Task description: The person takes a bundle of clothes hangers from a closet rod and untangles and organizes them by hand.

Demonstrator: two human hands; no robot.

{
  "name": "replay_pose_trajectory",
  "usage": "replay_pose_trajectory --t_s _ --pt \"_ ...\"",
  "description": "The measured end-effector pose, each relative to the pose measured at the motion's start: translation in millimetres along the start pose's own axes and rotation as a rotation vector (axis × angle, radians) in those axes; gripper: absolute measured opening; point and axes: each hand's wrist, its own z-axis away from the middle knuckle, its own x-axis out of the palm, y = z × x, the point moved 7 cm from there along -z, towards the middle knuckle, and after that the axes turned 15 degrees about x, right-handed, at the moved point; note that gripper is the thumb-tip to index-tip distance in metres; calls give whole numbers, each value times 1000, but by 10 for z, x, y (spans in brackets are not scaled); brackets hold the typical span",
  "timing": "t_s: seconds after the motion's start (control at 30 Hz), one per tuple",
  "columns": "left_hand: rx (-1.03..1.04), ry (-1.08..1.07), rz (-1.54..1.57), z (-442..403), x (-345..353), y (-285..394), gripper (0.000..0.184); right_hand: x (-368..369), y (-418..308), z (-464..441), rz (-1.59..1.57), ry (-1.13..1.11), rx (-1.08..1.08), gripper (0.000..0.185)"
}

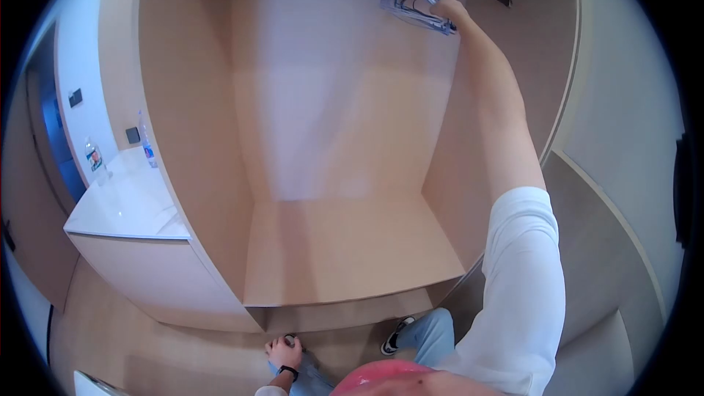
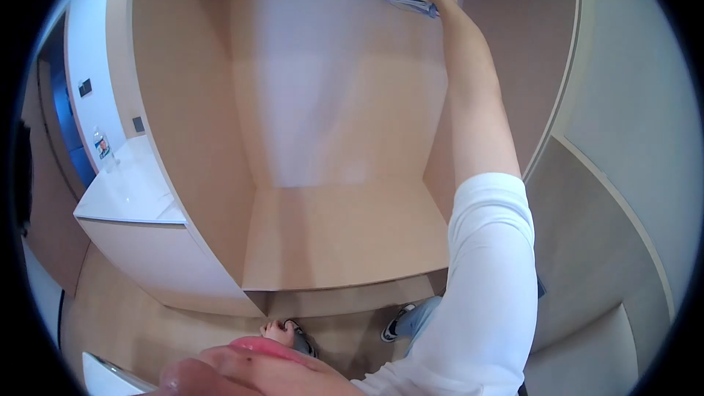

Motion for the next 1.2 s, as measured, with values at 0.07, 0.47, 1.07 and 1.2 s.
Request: replay_pose_trajectory --t_s 0.07,0.47,1.07,1.2 --pt "-15 25 0 1 -1 -26 35 55 -57 -14 -43 -134 30 41" --pt "-110 -41 -81 61 -208 2 36 579 -658 428 -809 -783 57 30" --pt "-125 -11 -17 60 -198 -53 47 130 -505 783 -519 -33 185 70" --pt "-159 -33 -18 60 -296 19 47 201 -577 691 -591 -134 161 70"
